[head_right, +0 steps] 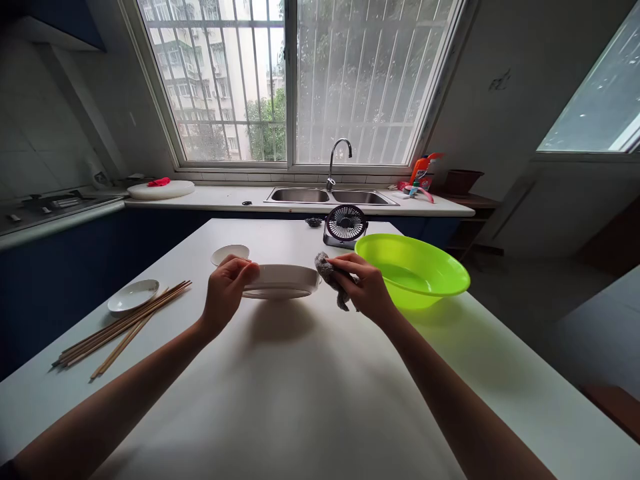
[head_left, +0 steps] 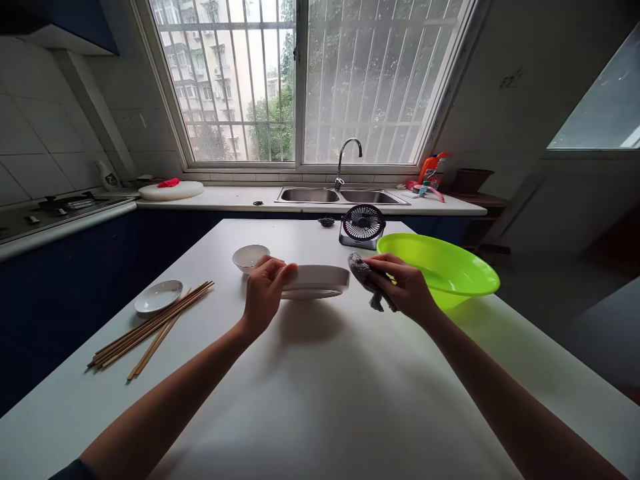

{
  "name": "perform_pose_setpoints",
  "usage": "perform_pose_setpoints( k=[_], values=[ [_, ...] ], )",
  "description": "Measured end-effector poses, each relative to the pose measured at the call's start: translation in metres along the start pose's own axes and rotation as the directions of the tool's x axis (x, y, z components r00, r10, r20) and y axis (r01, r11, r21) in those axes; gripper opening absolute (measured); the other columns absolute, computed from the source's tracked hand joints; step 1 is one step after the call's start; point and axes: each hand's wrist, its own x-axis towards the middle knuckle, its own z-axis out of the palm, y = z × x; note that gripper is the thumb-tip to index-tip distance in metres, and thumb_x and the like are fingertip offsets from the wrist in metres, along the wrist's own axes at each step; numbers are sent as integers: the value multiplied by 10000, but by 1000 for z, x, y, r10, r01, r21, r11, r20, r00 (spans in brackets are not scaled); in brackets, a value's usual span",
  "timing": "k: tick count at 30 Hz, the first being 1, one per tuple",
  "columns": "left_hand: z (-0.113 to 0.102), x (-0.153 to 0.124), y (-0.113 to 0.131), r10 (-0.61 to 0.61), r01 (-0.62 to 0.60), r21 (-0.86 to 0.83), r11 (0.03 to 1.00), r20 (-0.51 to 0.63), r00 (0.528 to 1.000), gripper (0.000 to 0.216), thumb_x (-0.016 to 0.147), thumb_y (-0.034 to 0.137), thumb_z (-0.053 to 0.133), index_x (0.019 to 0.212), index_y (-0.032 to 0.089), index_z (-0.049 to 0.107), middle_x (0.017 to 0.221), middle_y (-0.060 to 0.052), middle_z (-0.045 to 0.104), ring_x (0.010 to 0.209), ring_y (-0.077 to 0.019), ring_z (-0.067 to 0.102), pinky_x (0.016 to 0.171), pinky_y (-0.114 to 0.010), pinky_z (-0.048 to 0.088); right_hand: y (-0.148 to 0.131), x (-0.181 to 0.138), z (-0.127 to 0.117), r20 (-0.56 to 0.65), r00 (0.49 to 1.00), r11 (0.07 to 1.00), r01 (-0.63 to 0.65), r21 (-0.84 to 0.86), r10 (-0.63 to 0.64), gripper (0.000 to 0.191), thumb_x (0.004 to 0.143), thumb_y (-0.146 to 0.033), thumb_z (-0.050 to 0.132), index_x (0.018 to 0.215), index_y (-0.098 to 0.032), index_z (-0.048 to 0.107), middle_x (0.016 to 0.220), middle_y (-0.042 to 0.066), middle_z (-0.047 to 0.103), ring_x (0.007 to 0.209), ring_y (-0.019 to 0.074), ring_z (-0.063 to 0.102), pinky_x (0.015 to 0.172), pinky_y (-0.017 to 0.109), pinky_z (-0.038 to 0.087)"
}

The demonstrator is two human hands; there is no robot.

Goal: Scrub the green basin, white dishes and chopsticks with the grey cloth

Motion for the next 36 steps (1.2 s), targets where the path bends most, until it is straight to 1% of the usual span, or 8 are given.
perform_pose_setpoints(
  k=[5,10,14,16,22,29,33,36],
  values=[
    [-10,9,9,-132,133,-28,991,8,991,490,804,615,679,590,181,600,683,5,477,642,-135,438,589,-279,349,-7,-1,3,-12,1000,1000,11,0,-11,300,882,-501,678,1035,-271,796,1005,80,703,893,250,687,744,388,626],
    [-19,19,12,-312,324,-145,935,100,945,520,726,669,722,616,180,583,586,32,443,558,-110,399,521,-258,299,-15,-3,11,-11,999,999,39,15,-39,266,890,-469,679,1044,-285,792,1008,76,696,907,250,681,779,398,617],
    [-20,27,7,-325,340,-146,929,118,938,534,714,678,722,600,180,569,567,29,458,542,-108,414,506,-253,307,-10,-1,23,-48,998,998,33,50,-31,278,878,-472,693,1048,-275,789,1087,87,697,1028,274,666,952,465,568],
    [-19,32,3,-328,341,-120,932,115,938,540,716,685,712,594,182,560,552,35,443,527,-102,398,497,-249,301,-3,3,32,-58,998,994,-6,106,12,307,863,-493,703,1048,-263,786,1123,92,694,1079,279,655,968,467,562],
    [-19,48,-1,-373,392,-146,908,142,917,588,627,710,753,552,186,496,504,55,402,482,-79,357,463,-233,270,15,18,50,-63,993,974,-83,212,99,333,838,-516,716,1023,-247,782,1138,92,694,1082,266,654,908,427,576],
    [-33,58,9,-496,534,-151,832,227,838,597,566,708,797,534,178,525,474,36,453,431,-82,398,416,-229,289,8,25,44,-100,993,986,-52,157,68,266,848,-444,711,1012,-246,780,1143,86,711,1116,269,643,971,432,537],
    [-37,62,8,-529,581,-145,801,284,800,583,577,695,804,545,165,564,503,5,511,441,-98,449,421,-236,329,10,23,44,-43,985,958,-152,244,168,372,847,-505,698,1102,-239,750,1057,70,743,999,251,697,868,398,593],
    [-34,67,5,-541,585,-107,804,277,794,601,580,728,784,574,158,594,516,-6,539,451,-108,473,431,-237,342,14,23,48,-14,976,937,-206,281,219,460,835,-547,696,1171,-234,721,1020,59,760,942,241,720,820,374,613]
  ],
)
